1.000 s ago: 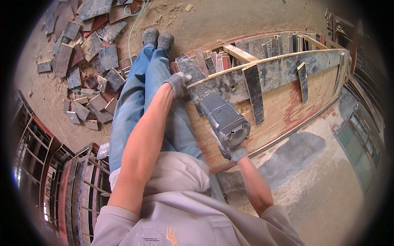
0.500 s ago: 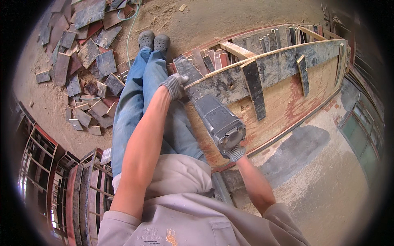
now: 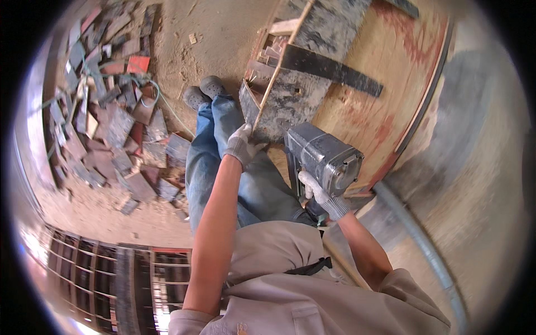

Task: The person assembles a wooden frame by positioning thin wooden strips and fastening them with a pneumatic nail gun. They repeatedly pick up strips, align them on a large board, and drive nails to secure the pieces. The person also moves the assembled frame and handles additional strips from a nearby pile.

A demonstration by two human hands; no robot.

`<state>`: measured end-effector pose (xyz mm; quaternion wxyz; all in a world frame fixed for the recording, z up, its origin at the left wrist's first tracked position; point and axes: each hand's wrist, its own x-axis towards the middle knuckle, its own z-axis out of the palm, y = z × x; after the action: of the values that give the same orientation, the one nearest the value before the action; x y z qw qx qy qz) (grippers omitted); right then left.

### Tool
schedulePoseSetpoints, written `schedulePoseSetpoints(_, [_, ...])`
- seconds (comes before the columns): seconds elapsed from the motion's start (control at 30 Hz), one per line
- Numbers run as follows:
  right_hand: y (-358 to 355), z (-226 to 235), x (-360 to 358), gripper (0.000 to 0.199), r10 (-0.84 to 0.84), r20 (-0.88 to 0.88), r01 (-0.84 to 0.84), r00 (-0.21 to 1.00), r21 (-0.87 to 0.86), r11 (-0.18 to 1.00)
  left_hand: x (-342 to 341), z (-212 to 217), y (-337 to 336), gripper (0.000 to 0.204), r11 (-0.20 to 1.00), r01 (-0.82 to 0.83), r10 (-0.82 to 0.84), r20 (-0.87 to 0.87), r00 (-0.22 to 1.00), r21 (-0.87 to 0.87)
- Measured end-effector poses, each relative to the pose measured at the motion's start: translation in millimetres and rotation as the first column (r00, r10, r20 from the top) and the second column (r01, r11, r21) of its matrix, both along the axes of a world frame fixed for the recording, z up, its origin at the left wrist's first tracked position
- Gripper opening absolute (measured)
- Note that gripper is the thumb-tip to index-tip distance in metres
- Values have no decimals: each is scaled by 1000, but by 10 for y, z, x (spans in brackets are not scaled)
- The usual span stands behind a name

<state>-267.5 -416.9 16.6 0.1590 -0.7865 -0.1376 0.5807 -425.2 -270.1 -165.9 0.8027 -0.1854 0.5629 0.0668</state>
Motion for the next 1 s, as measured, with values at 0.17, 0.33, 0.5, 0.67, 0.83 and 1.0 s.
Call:
schedulePoseSetpoints(0.17, [167,-98,-624,22,-477,-128,479,870,-12,878,-54,-2,119,32,962,273,-275,-122,954,-26])
schedulePoseSetpoints(0.33, [163,-282,-1267,17,-662,-183,686,727,170,707,-246,-136,151,31,900,434,-431,-63,900,40])
schedulePoseSetpoints(0.5, [27,-605,-1720,18,-736,-117,742,667,189,643,-327,-250,185,33,856,510,-507,-49,860,86])
schedulePoseSetpoints(0.67, [42,-789,-1850,17,-642,26,597,766,341,726,-286,-241,281,33,822,566,-564,-43,825,72])
schedulePoseSetpoints(0.83, [-94,-931,-1931,16,-578,56,537,814,308,786,-259,-189,336,33,798,596,-592,-74,803,90])
schedulePoseSetpoints(1.0, [-235,-1044,-2017,24,-611,-32,604,791,200,772,-252,-151,355,34,784,616,-612,-67,788,83])
